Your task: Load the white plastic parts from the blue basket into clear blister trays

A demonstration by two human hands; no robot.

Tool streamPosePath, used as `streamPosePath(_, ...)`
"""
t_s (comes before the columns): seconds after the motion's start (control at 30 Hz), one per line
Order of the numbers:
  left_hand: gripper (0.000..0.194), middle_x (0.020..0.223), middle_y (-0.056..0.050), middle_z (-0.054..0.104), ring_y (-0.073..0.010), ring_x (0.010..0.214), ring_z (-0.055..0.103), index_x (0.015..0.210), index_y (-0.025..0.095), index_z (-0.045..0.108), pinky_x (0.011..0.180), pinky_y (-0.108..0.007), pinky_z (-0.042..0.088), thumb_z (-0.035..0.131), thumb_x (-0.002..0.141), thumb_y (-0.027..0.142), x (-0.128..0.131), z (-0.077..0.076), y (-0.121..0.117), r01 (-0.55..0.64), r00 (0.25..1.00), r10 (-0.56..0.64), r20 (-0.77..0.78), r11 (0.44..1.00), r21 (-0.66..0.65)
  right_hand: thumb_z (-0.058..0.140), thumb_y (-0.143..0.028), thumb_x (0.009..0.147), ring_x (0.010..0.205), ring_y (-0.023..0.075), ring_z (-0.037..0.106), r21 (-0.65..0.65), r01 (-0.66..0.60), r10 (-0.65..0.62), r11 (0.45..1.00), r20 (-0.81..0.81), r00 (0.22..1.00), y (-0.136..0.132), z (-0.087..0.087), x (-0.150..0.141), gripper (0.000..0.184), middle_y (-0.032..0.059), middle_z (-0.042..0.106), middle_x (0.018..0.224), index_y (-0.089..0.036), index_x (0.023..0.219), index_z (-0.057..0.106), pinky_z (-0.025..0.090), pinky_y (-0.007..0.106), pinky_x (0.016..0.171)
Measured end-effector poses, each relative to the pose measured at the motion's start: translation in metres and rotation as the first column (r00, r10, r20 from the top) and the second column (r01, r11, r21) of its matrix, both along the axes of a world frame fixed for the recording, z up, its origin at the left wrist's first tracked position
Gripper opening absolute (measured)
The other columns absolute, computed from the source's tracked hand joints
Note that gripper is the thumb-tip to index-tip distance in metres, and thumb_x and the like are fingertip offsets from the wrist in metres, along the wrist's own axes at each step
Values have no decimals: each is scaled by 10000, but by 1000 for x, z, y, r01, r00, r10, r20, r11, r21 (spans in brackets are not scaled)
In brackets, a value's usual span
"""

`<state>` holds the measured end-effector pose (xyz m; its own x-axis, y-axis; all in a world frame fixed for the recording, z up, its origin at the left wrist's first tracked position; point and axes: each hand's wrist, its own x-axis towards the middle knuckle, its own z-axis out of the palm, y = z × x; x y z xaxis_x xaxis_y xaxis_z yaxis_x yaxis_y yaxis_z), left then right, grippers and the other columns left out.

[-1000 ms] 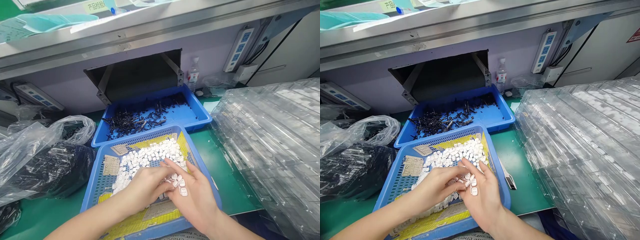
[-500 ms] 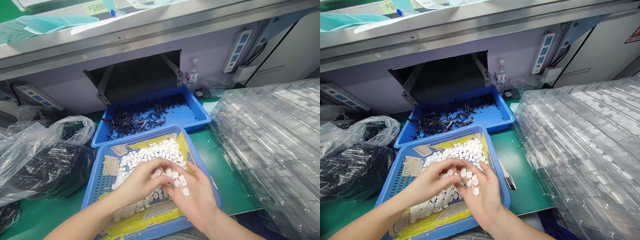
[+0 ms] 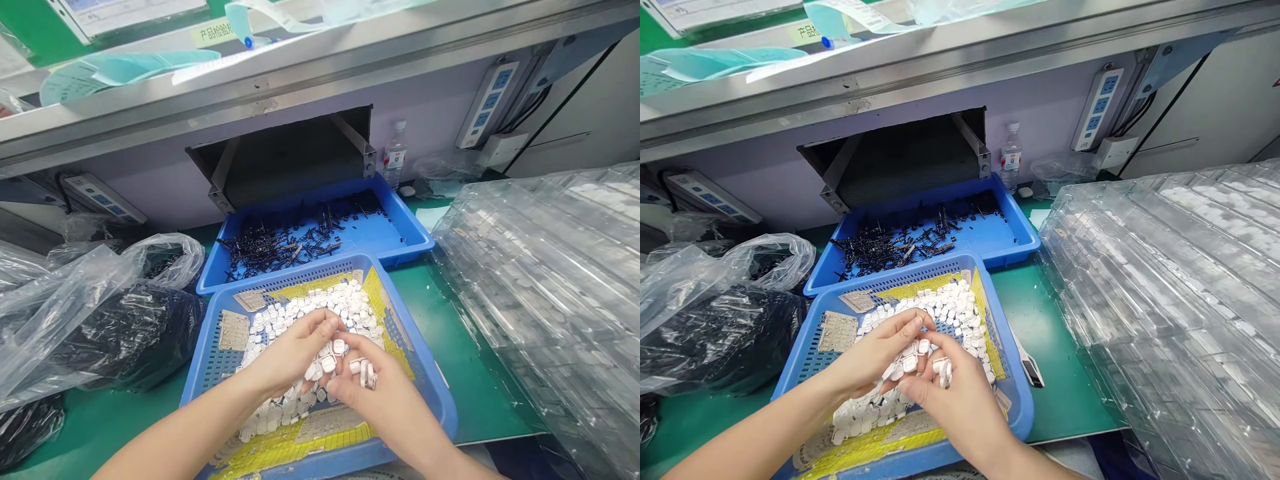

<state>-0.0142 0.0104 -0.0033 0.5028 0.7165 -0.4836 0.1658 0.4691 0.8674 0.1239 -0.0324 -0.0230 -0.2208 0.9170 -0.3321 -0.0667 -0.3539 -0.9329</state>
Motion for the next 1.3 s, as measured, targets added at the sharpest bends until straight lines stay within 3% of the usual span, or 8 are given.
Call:
streamPosePath(0.17,382,618,21,481,-43,392,383,890,204,436,241,-84,270,395,784,569,3,3,-4,40,996,-33,-80,996,80,634,-274,675,551,145,454,324,-121,-6,938,364,931,1,-2,2,183,-16,526,599,-234,852,618,354,276,551)
streamPosePath(0.33,381,632,14,492,-56,420,445,828,183,458,242,-81,288,407,784,558,2,4,-5,83,996,-80,-41,992,93,508,-323,772,552,157,482,347,-132,-2,928,361,932,-1,0,5,177,7,573,602,-208,868,602,365,283,561)
streamPosePath(0.57,360,556,13,520,-60,371,434,842,178,461,227,-80,258,426,791,533,3,3,-5,61,996,-59,67,997,-41,523,-321,745,370,46,277,17,-34,36,999,-138,990,4,3,7,150,-24,510,544,-180,760,572,198,192,365)
streamPosePath(0.73,401,529,6,537,-54,312,404,876,165,502,211,-96,256,392,802,544,3,-4,2,-64,968,120,222,967,-245,569,-233,653,438,55,312,-302,36,-213,953,-578,788,6,3,13,85,-20,430,509,-152,632,561,234,156,373)
streamPosePath(0.9,435,580,-5,548,-68,330,453,843,153,516,203,-102,254,352,810,554,2,-9,6,-66,942,166,292,943,-325,531,-215,508,557,122,455,-316,75,-274,946,-651,708,9,7,18,127,49,526,677,-139,593,587,329,187,383)
streamPosePath(1.07,432,540,13,523,-64,304,419,810,156,511,206,-106,230,386,787,569,7,-7,1,-99,971,150,186,962,-256,567,-320,672,419,71,367,-96,71,-85,993,-155,984,6,8,12,136,-24,494,557,-194,718,587,284,179,375)
streamPosePath(1.2,492,466,2,519,-65,306,390,729,147,504,238,-116,240,340,781,608,12,-10,-4,-107,985,129,112,977,-182,652,-262,631,670,149,525,330,-100,-19,939,337,941,0,3,4,253,-5,610,786,-241,882,621,419,275,665)
streamPosePath(1.3,520,445,15,497,-67,318,382,720,152,508,243,-118,238,333,760,641,14,-13,-8,-131,990,135,44,987,-94,657,-249,635,672,168,538,440,-222,-11,870,469,883,-1,-3,0,291,-4,610,776,-232,920,600,425,286,649)
